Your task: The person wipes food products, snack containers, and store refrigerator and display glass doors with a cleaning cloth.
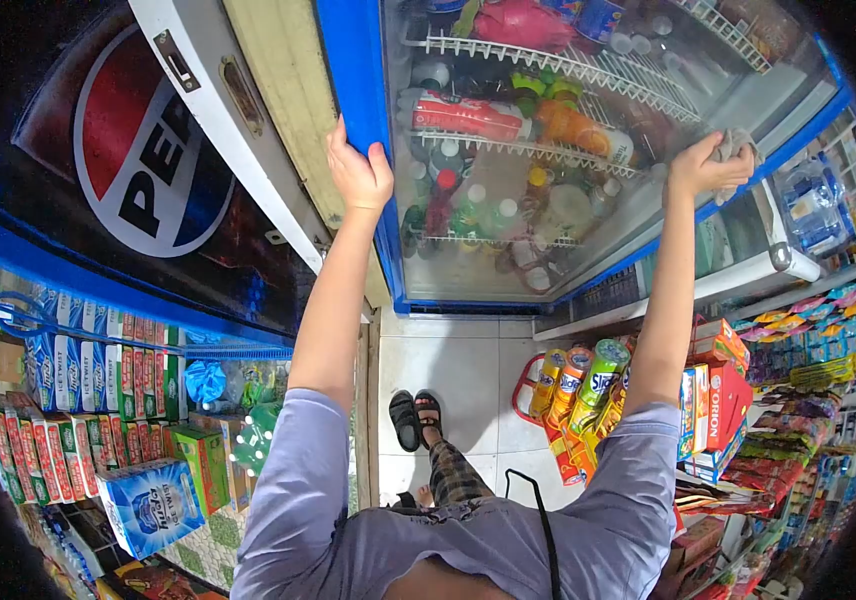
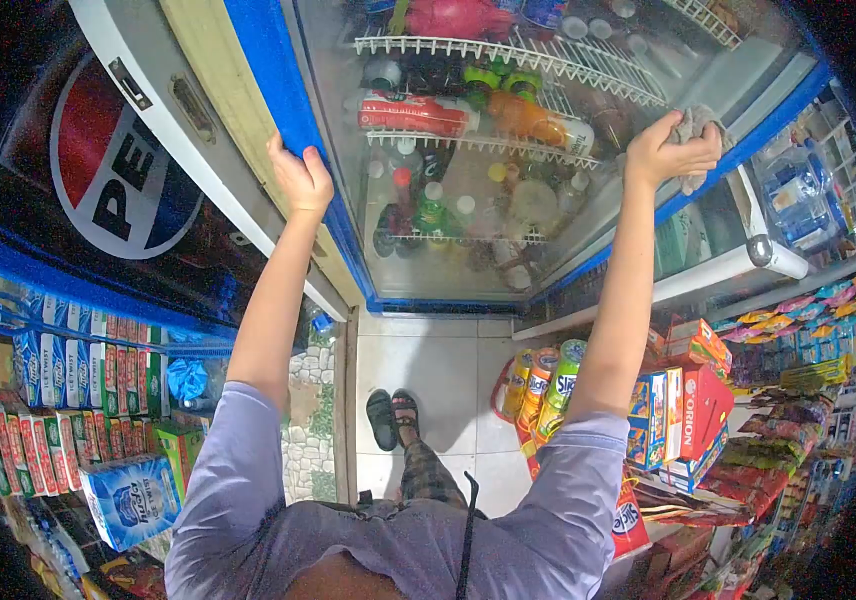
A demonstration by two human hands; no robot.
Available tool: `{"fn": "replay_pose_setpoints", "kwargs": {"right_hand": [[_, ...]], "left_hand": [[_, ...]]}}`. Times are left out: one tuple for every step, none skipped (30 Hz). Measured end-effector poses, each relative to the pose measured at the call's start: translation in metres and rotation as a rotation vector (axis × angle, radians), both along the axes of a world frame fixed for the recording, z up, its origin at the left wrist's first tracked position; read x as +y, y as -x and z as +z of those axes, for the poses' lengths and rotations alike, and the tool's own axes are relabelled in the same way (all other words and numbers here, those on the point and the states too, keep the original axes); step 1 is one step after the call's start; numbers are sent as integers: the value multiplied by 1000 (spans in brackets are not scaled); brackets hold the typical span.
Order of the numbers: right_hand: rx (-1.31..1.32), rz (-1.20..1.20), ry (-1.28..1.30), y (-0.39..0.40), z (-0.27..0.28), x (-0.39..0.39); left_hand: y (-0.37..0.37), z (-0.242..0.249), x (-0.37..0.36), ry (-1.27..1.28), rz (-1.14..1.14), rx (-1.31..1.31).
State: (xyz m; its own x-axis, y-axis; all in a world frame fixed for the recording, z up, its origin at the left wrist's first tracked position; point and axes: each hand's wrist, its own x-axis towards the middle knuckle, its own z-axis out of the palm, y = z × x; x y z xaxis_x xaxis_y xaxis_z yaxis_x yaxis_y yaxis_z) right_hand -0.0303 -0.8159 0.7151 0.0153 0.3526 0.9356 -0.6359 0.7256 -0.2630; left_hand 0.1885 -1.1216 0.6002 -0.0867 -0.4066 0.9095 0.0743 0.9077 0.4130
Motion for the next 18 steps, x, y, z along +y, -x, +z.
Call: {"fn": "replay_pose_setpoints", "kwargs": {"right_hand": [[5,4,-11,0,-1,1],[2,-4,-12,-1,-1,1],[-3,-7,-15,0,-2,0],[-18,1,-4,1,-5,-1],[-24,-5,5,5,-5,3],[-13,21,0,7,-4,4],[0,28,-11,7,-5,4],[3,-27,-32,9,-5,7],[-74,-10,-30,4,-5,7],[-82,-1,4,-1,-2,4],[-37,28,17,1,-2,4],[-13,-14,-5,2,-1,4],[8,-45,-18,1,-1,4],[-8,-21,-4,0,-1,3],[-23,12,13,-1,1,2],[-27,37,40,-3,2,1],[-25,24,51,-5,4,0],[-52,64,91,-9,7,-3]], "left_hand": [[0,0,0,-9,6,-6],[-1,0,2,-19,13,-12],[-3,-8,1,-22,9,-17],[-6,-19,-3,-9,96,-69],[-2,-27,-6,3,169,-111],[-1,-28,-2,-131,118,-96],[-1,-33,2,-268,47,-85],[3,-42,-4,-337,-43,-59],[-5,-22,13,-416,-79,-87],[-6,-18,15,-445,-78,-100],[-3,-37,-6,-218,86,-184],[-2,-40,-6,-173,118,-175],[-3,-38,-5,-119,160,-165],[-2,-36,-5,-102,135,-130],[0,-35,-5,-84,118,-93],[1,-36,-6,-160,1,-61],[4,-37,-7,-148,-11,-60],[5,-38,-9,-134,6,-43]]}}
